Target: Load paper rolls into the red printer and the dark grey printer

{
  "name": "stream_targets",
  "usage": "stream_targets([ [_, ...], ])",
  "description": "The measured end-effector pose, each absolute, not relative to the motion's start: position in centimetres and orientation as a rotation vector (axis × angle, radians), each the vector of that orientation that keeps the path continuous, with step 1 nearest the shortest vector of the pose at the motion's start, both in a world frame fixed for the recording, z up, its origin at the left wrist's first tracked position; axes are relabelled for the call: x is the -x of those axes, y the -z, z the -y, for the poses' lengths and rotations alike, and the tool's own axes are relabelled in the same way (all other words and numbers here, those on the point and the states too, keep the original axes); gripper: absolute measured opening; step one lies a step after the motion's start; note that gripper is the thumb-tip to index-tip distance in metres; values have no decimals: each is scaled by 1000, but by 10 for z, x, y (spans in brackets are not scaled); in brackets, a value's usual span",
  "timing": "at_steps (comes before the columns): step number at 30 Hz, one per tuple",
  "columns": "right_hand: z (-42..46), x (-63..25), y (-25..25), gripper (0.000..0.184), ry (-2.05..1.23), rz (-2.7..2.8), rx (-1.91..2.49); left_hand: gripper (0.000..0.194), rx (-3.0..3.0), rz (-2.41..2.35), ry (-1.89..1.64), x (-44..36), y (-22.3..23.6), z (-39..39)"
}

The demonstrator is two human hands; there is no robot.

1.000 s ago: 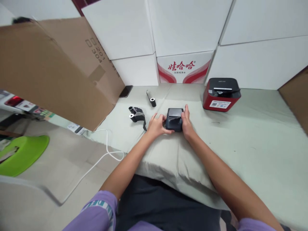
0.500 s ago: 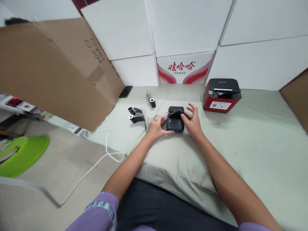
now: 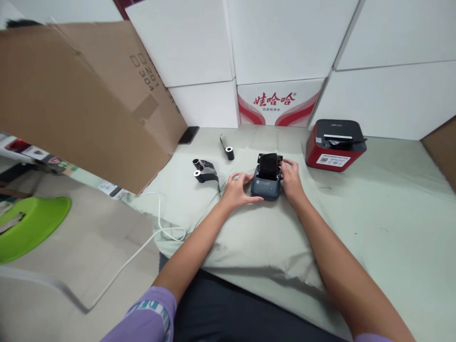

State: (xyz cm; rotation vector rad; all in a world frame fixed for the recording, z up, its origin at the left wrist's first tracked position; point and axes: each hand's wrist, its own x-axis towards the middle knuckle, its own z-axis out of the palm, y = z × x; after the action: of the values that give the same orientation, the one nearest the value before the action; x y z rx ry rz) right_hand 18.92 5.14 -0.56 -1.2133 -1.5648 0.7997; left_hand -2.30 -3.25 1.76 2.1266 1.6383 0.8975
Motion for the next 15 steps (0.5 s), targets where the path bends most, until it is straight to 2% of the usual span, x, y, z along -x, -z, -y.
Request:
stream_targets([
  [8, -48, -192, -7, 60, -928, 1457, 1249, 77, -2111, -1625, -886, 24, -19, 32],
  [12, -47, -193, -8, 54, -863, 1564, 1266, 76, -2108, -1609, -881, 23, -20, 32],
  [15, -43, -193, -15, 45, -690, 1745, 1302, 75, -2121, -1600, -904, 23, -19, 32],
])
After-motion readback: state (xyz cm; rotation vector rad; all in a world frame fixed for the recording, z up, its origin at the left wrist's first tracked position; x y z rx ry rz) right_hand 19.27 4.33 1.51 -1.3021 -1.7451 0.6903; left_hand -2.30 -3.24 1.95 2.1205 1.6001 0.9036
